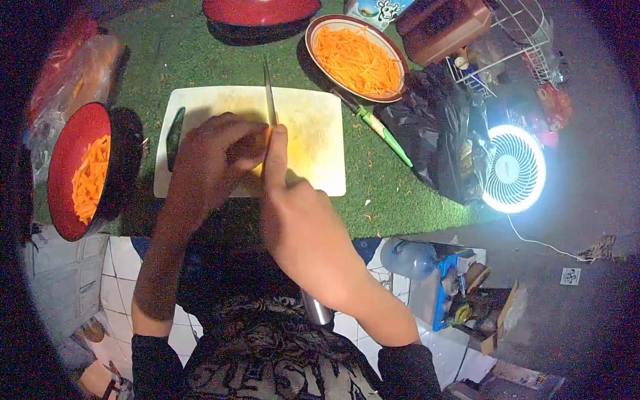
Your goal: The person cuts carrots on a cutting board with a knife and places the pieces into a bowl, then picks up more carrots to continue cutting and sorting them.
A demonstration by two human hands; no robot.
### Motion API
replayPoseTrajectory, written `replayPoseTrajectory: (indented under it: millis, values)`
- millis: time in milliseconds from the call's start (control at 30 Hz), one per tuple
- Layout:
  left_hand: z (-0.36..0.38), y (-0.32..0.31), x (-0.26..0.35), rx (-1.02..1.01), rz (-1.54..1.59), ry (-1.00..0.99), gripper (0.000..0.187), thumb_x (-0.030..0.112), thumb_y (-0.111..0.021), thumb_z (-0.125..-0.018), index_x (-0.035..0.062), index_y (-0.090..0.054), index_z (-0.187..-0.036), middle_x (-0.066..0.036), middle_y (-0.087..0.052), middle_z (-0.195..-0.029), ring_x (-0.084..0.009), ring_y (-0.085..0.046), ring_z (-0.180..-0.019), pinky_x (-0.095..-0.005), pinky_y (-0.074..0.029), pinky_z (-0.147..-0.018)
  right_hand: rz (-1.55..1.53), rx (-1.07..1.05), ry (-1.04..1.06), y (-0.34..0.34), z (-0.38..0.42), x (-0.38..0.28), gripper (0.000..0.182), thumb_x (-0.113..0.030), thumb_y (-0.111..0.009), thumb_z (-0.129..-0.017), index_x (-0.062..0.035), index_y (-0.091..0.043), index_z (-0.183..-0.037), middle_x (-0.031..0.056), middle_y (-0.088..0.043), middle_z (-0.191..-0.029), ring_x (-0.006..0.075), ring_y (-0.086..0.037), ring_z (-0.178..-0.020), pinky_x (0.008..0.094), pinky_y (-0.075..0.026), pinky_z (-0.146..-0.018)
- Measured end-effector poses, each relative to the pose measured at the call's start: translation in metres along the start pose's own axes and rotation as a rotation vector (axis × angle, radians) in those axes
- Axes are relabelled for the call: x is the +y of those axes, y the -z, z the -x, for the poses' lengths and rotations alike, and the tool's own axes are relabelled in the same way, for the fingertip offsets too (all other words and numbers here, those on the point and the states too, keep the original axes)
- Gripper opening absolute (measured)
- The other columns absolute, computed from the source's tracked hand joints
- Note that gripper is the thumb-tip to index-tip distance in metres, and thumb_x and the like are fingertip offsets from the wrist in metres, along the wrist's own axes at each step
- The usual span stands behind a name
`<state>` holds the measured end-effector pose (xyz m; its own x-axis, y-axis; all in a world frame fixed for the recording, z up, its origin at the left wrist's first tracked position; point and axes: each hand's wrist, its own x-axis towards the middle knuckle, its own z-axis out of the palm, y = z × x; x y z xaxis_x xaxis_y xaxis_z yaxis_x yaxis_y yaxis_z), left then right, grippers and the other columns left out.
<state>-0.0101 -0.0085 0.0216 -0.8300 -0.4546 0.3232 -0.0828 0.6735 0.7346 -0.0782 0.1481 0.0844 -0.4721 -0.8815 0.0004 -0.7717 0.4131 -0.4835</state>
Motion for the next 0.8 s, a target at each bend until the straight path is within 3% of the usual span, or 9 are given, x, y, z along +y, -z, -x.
replayPoseTrajectory:
  millis: [67,167,300,467,500,600,700,800]
  values:
    - [0.002,-0.003,-0.002,0.028,-0.051,-0.061,0.045,0.025,-0.075,-0.076,0.0,-0.066,-0.113,-0.018,-0.066,-0.106,-0.0362,-0.063,-0.102,-0.0429,-0.049,-0.09,0.07,0.007,0.01,0.0,-0.005,0.0,0.075,-0.001,-0.06,-0.084,0.0029,-0.027,-0.151,0.032,-0.061,-0.073,0.0483,-0.062,-0.068,0.0549,-0.048,-0.066]
    - [0.001,-0.005,0.0,0.008,-0.084,-0.045,0.046,0.024,-0.076,-0.075,-0.0006,-0.064,-0.112,-0.017,-0.065,-0.102,-0.0358,-0.062,-0.099,-0.0431,-0.049,-0.089,0.089,-0.012,0.049,0.003,-0.007,0.006,0.074,-0.003,-0.054,-0.086,0.0092,-0.018,-0.149,0.032,-0.064,-0.081,0.0491,-0.063,-0.071,0.0555,-0.049,-0.068]
    - [-0.001,-0.005,0.004,0.036,-0.022,-0.005,0.04,0.019,-0.076,-0.074,0.0007,-0.063,-0.107,-0.017,-0.061,-0.095,-0.0345,-0.062,-0.093,-0.043,-0.049,-0.086,0.0,-0.099,-0.163,0.023,-0.001,0.005,0.066,-0.007,-0.049,-0.09,0.0024,-0.025,-0.151,0.031,-0.064,-0.081,0.0511,-0.062,-0.07,0.0562,-0.051,-0.07]
    - [0.005,0.006,0.005,0.091,-0.171,-0.073,0.039,0.018,-0.076,-0.073,0.0025,-0.062,-0.106,-0.018,-0.061,-0.097,-0.0366,-0.061,-0.094,-0.0444,-0.049,-0.086,-0.437,-0.06,-0.373,0.051,0.007,0.005,0.065,-0.004,-0.042,-0.091,-0.0059,-0.027,-0.154,0.0148,-0.061,-0.063,0.0247,-0.065,-0.053,0.0397,-0.054,-0.053]
    - [0.004,0.007,0.006,0.051,-0.19,-0.076,0.04,0.019,-0.077,-0.073,0.0027,-0.062,-0.106,-0.018,-0.06,-0.098,-0.0369,-0.061,-0.095,-0.0449,-0.048,-0.087,-0.482,-0.059,-0.322,0.052,0.007,0.011,0.066,-0.004,-0.04,-0.091,-0.0066,-0.027,-0.155,0.0086,-0.057,-0.062,0.0128,-0.058,-0.046,0.0302,-0.051,-0.047]
    - [0.0,0.011,0.007,-0.028,-0.22,-0.084,0.043,0.022,-0.079,-0.073,0.0033,-0.063,-0.108,-0.019,-0.06,-0.101,-0.0376,-0.059,-0.099,-0.0458,-0.047,-0.089,-0.642,-0.033,-0.339,0.051,0.007,0.017,0.065,-0.003,-0.039,-0.091,-0.008,-0.029,-0.155,0.0074,-0.055,-0.058,0.014,-0.055,-0.042,0.0307,-0.05,-0.046]
    - [-0.001,0.009,-0.002,-0.037,-0.186,-0.103,0.046,0.025,-0.08,-0.073,0.0042,-0.064,-0.111,-0.019,-0.059,-0.105,-0.0372,-0.058,-0.103,-0.0452,-0.046,-0.094,-0.591,-0.005,-0.335,0.048,0.01,0.023,0.064,-0.004,-0.04,-0.092,-0.009,-0.03,-0.154,0.0097,-0.057,-0.058,0.0151,-0.059,-0.045,0.033,-0.052,-0.047]
    - [0.004,0.009,-0.005,0.0,-0.141,-0.102,0.046,0.028,-0.079,-0.075,0.0044,-0.066,-0.113,-0.018,-0.06,-0.108,-0.0364,-0.057,-0.105,-0.0448,-0.045,-0.096,-0.37,-0.095,-0.351,0.05,0.015,0.012,0.066,-0.004,-0.042,-0.09,-0.0087,-0.029,-0.154,0.0207,-0.063,-0.067,0.0292,-0.064,-0.05,0.0433,-0.054,-0.055]
